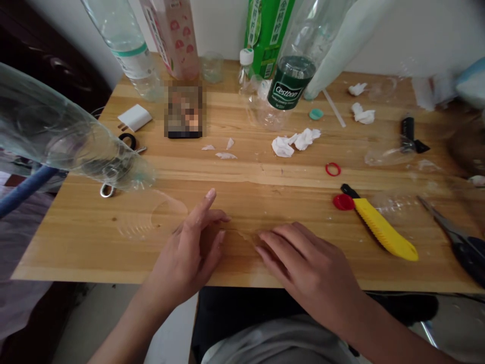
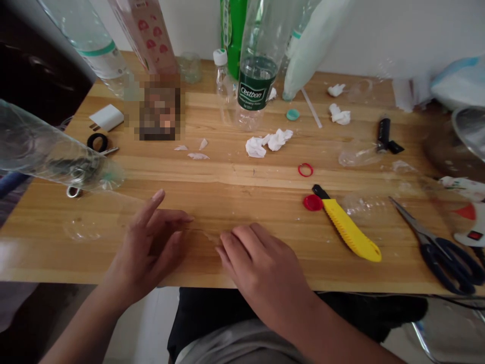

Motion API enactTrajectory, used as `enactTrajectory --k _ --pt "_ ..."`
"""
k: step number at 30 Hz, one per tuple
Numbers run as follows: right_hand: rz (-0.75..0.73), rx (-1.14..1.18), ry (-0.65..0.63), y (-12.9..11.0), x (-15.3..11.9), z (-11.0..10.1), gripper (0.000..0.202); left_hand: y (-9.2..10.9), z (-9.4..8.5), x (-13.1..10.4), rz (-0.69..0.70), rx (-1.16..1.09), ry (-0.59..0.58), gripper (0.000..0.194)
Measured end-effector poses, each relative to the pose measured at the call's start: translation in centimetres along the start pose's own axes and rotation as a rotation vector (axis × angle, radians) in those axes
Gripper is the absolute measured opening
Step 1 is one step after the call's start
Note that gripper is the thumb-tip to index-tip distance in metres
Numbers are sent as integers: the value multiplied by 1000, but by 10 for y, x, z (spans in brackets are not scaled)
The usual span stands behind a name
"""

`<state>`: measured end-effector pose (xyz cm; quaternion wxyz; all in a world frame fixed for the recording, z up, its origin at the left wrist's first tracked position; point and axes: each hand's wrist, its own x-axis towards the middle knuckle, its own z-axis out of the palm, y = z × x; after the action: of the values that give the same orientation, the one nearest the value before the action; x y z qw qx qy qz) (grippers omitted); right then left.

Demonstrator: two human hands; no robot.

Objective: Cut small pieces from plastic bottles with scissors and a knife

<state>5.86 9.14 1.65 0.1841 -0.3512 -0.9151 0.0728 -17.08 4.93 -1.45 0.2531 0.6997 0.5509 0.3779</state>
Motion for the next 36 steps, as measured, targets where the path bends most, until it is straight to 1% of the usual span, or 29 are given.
enactTrajectory --k 5,8,13,15,19,23,25,26,28,30,31,33,36 --pt "-27 24 -48 1 -4 5 14 -1 0 -1 -10 -16 -1 83" --pt "-28 20 -78 4 -7 8 17 -1 0 -1 -13 -12 2 84" --pt "-47 7 -131 6 -10 6 24 0 0 -1 -15 -14 -3 84" --pt "-51 4 -126 6 -9 5 23 0 0 -1 -16 -27 -4 84" --pt "16 33 -83 13 4 5 14 1 -1 -1 -14 -21 0 84" --pt "130 57 -96 31 25 3 14 1 -1 -1 -30 -17 -8 83" --pt "152 68 -108 37 32 -1 13 0 -1 -1 -31 -14 -3 83" --pt "125 90 -126 38 33 -4 12 0 -1 -1 -31 -18 1 83" --pt "4 123 -176 35 31 -10 14 0 -1 -1 -32 -33 5 83" --pt "-133 87 -208 30 23 -14 18 0 -1 -1 -37 -43 5 83" --pt "-177 42 -206 28 19 -14 19 1 -1 -1 -42 -42 3 82" --pt "-231 -43 -196 27 11 -13 18 1 -1 -1 -48 -41 1 82" --pt "-296 -90 -203 31 4 -7 18 2 -1 0 -44 -44 1 83"
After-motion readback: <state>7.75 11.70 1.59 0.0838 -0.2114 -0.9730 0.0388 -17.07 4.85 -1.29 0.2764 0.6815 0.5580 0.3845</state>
